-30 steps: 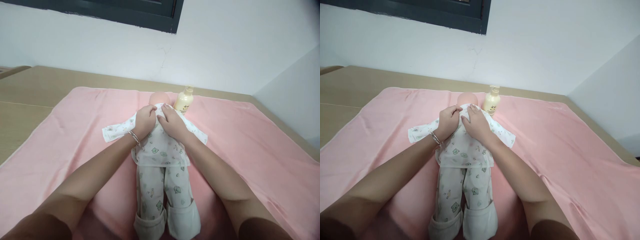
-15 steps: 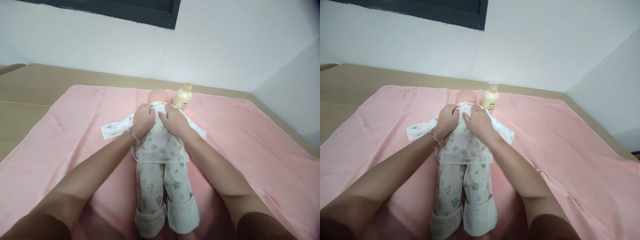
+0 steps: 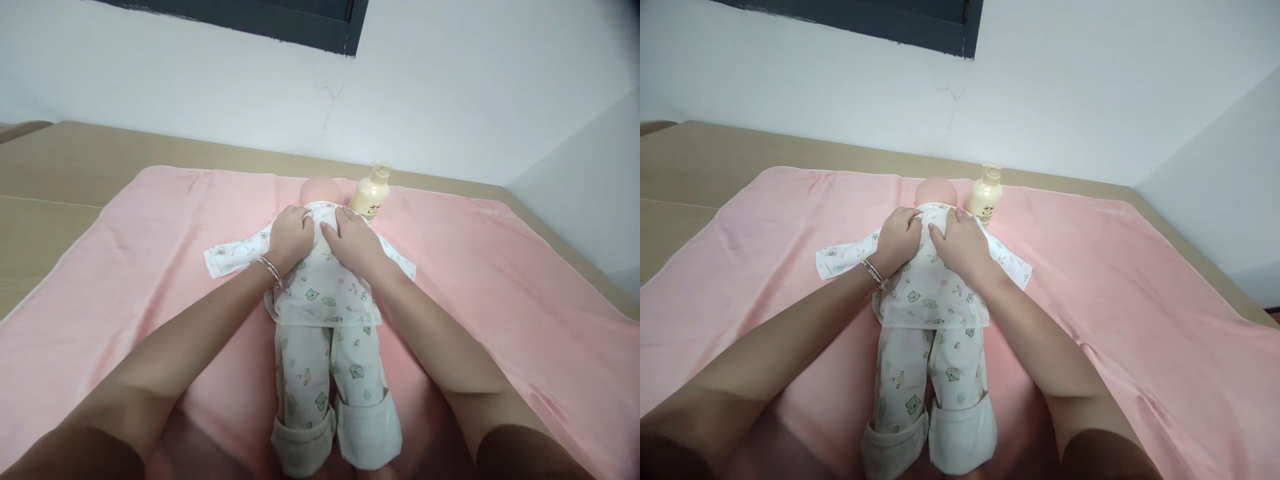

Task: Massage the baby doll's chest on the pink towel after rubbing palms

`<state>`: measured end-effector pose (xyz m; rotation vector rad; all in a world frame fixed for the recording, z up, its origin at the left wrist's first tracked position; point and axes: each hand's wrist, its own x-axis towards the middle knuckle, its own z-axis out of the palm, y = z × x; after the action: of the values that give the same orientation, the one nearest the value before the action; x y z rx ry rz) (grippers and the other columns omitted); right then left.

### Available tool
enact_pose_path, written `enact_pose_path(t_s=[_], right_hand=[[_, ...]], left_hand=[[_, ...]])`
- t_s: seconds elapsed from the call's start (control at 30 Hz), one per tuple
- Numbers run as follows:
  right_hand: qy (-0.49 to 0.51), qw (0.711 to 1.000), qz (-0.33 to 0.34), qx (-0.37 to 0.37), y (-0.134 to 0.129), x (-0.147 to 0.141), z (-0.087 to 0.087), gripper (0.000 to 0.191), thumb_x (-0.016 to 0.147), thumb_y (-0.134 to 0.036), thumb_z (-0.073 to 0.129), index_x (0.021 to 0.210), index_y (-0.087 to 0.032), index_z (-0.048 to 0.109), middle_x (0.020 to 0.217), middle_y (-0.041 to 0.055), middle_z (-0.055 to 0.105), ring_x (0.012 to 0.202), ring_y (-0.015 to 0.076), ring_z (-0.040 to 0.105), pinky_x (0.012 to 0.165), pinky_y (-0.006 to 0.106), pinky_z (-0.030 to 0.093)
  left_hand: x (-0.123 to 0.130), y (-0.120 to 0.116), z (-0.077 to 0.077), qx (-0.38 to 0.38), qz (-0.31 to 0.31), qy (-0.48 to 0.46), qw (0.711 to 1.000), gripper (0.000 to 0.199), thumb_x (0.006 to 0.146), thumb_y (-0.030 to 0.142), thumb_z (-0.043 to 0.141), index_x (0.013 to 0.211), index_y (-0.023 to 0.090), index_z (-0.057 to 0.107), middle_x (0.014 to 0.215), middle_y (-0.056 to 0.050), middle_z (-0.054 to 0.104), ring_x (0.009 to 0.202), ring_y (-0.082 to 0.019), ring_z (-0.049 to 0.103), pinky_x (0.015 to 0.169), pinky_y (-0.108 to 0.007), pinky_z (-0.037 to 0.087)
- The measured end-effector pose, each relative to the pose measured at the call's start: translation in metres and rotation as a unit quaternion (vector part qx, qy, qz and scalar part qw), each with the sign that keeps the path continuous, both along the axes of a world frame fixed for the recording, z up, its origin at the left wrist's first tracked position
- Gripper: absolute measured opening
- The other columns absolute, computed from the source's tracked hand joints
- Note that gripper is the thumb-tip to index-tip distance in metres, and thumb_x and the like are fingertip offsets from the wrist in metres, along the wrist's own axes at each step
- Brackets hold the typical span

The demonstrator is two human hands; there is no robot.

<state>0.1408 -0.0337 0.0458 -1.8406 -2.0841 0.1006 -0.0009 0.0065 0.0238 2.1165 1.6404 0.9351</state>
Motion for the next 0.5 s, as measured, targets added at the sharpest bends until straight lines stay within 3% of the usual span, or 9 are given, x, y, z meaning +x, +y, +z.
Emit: enact_pose_path(t_s=[0.07,0.17,0.27,0.4,0.5], right_hand=[[-0.033,0.999,-0.008,0.04,-0.009,-0.007,-0.004,0.058,0.104,-0.034,0.034,0.143,0.006,0.048,0.145,0.0288,0.053,0.14,0.0385,0.047,0.117,0.053,0.038],[-0.069,0.99,0.072,0.094,-0.023,-0.021,-0.01,0.053,0.102,-0.021,0.03,0.144,0.007,0.047,0.148,0.0284,0.05,0.144,0.0349,0.044,0.122,0.051,0.033],[-0.051,0.987,0.129,0.075,-0.02,-0.021,-0.01,0.053,0.1,-0.016,0.029,0.144,0.005,0.048,0.153,0.0243,0.046,0.148,0.031,0.038,0.126,0.047,0.027],[0.036,0.997,0.071,0.002,0.003,-0.002,-0.004,0.056,0.102,-0.033,0.034,0.148,-0.002,0.045,0.158,0.0208,0.041,0.15,0.0316,0.035,0.125,0.051,0.028],[0.074,0.997,0.018,-0.029,0.015,0.01,-0.004,0.06,0.103,-0.043,0.035,0.146,-0.003,0.047,0.156,0.0235,0.042,0.15,0.0343,0.034,0.121,0.053,0.031]], left_hand=[[0.0,0.0,0.0,0.002,0.001,-0.002,1.0,0.033,0.091,0.022,0.034,0.094,0.016,0.066,0.108,-0.013,0.069,0.109,-0.024,0.061,0.1,-0.04,0.049],[0.0,0.0,0.001,0.001,0.0,0.007,1.0,0.031,0.09,0.022,0.034,0.087,0.017,0.064,0.103,-0.013,0.069,0.102,-0.024,0.061,0.096,-0.04,0.05],[0.0,0.001,0.001,-0.005,0.0,0.017,1.0,0.03,0.09,0.022,0.034,0.084,0.017,0.063,0.1,-0.012,0.069,0.099,-0.023,0.061,0.093,-0.039,0.05],[-0.001,0.002,0.001,0.0,-0.005,0.015,1.0,0.033,0.091,0.02,0.034,0.095,0.016,0.066,0.108,-0.013,0.069,0.107,-0.024,0.061,0.099,-0.039,0.048],[0.0,-0.002,0.005,-0.008,-0.001,0.025,1.0,0.035,0.094,0.021,0.032,0.102,0.015,0.066,0.111,-0.013,0.068,0.11,-0.023,0.06,0.1,-0.038,0.049]])
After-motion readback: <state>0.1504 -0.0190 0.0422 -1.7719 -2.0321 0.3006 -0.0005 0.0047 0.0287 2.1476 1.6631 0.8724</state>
